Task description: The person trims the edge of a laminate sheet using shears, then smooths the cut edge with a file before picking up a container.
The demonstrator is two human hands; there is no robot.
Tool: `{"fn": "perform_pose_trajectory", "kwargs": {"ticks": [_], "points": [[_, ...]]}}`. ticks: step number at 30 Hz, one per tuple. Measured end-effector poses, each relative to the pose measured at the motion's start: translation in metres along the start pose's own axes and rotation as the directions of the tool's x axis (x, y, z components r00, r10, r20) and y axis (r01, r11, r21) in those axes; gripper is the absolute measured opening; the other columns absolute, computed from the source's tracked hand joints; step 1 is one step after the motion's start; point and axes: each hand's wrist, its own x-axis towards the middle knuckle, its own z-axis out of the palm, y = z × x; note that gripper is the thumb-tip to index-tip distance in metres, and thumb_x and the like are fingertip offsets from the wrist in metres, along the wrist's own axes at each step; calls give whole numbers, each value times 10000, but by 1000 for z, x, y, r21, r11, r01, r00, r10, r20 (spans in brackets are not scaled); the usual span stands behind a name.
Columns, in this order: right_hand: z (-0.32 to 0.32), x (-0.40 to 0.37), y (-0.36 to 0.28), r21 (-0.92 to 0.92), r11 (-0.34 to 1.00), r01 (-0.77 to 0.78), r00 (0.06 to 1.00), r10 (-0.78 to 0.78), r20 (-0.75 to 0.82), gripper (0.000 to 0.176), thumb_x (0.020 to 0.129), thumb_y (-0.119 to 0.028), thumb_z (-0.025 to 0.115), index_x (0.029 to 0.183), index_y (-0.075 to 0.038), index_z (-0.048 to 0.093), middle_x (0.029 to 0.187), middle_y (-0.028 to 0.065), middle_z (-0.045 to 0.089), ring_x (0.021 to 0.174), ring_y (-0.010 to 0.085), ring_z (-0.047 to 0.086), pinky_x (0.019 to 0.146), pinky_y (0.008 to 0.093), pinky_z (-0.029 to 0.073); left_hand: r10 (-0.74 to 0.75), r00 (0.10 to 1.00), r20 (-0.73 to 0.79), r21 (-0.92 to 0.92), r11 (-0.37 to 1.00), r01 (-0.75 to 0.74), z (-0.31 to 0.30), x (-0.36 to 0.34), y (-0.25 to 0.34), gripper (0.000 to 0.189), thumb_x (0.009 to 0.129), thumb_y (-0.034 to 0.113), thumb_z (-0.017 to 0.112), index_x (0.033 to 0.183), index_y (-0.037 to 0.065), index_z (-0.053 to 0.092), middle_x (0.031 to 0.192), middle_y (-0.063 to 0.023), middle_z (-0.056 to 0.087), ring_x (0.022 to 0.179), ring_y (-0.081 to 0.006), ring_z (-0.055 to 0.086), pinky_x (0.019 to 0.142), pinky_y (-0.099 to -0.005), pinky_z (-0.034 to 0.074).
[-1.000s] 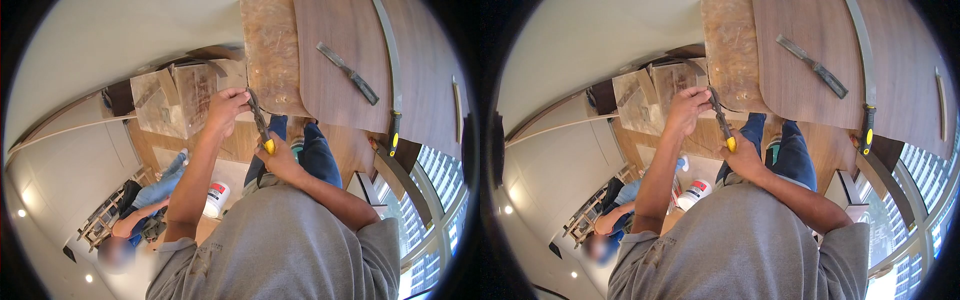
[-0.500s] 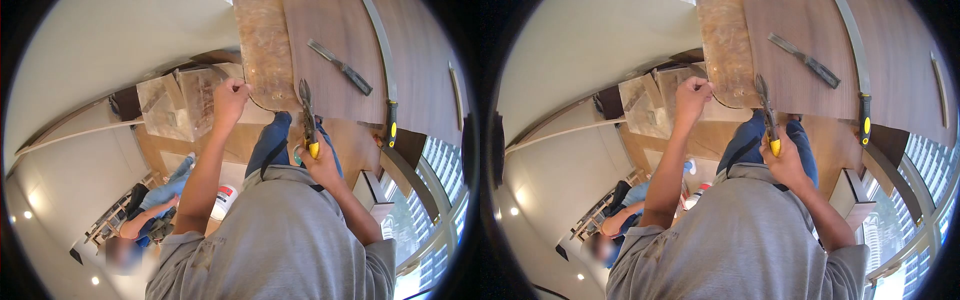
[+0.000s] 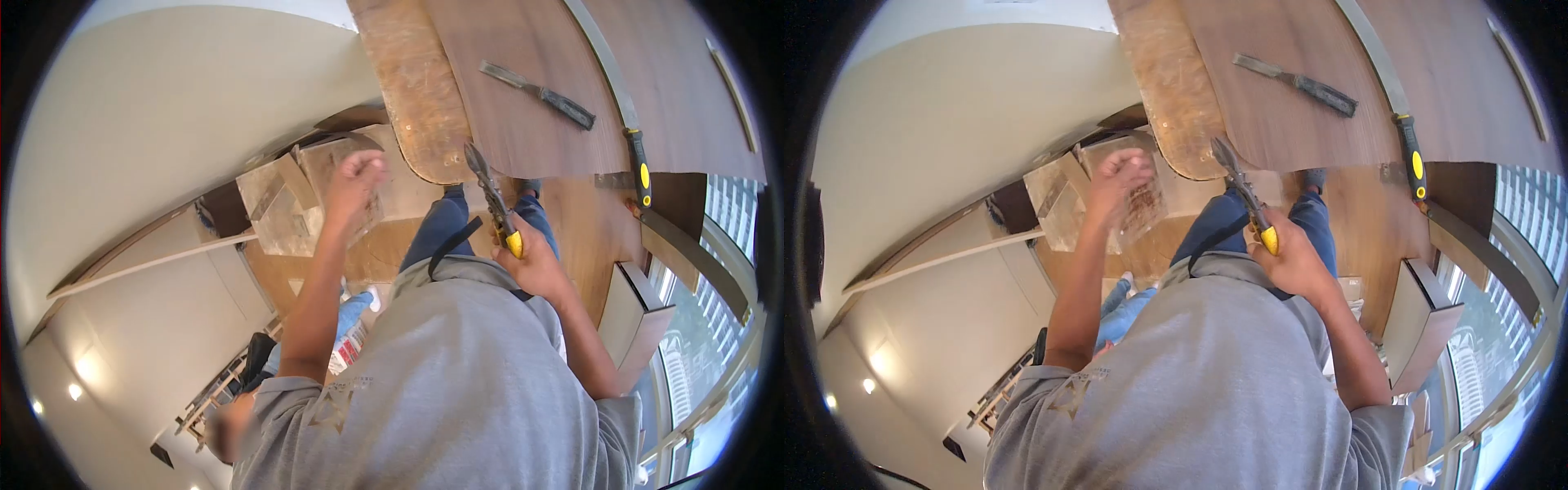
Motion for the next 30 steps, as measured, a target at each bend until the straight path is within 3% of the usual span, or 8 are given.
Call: {"fn": "perform_pose_trajectory", "kwargs": {"ticks": [1,6,8,10,12,16,19,30], "points": [[6,1,0,25,998,-56,997,55,47,316,908,-71,719,1190,-5,593,988,156,646,908,303,630,883,382,507,-110,988,111,-452,879,149,15,-2,-2,155,1041,140,641,1117,10,676,982,-101,736,880,-173,694,815,-324,567],[50,1,7,118,990,-74,997,70,41,314,907,-69,722,1191,-25,595,993,74,647,929,192,612,872,338,500,46,992,116,-587,809,31,48,7,-23,173,1026,107,657,1159,-3,670,1064,-117,741,933,-209,719,845,-350,583],[67,1,3,328,934,-142,990,129,61,299,912,-65,718,1183,-34,596,997,34,641,944,147,599,871,319,497,73,991,117,-627,778,17,45,3,-28,203,1028,114,656,1190,-8,660,1079,-115,737,936,-209,718,849,-351,583],[82,3,6,326,939,-110,993,88,80,346,917,-53,711,1239,-36,584,1039,22,640,960,134,591,875,313,498,-9,978,211,-767,618,171,32,-9,-17,191,1030,119,652,1168,-12,674,1049,-104,734,923,-203,712,842,-344,583],[101,7,-1,524,840,-142,987,77,144,443,930,-61,693,1350,-24,556,1085,42,642,986,146,606,891,316,504,-35,966,258,-749,624,223,25,-12,-18,191,1031,126,654,1158,-13,682,1033,-99,733,930,-197,710,845,-340,582],[130,21,-2,559,810,-177,977,76,198,588,945,-89,669,1492,-1,471,1133,66,660,1056,179,640,940,329,517,37,894,447,-664,684,303,21,-11,-30,167,1029,137,666,1136,17,713,1028,-82,736,936,-189,712,866,-356,593],[142,26,1,555,804,-211,972,115,204,601,941,-79,669,1497,2,458,1126,69,669,1045,185,645,941,337,520,65,912,406,-583,787,203,24,-7,-35,165,1020,139,683,1133,24,711,992,-68,738,891,-171,713,836,-345,594],[126,37,-9,469,831,-298,954,238,183,492,950,-82,697,1414,-14,548,1018,28,650,909,133,616,826,292,509,45,917,396,-619,751,231,28,4,-36,143,1017,119,681,1093,2,712,1004,-93,748,871,-187,719,827,-358,600]]}}
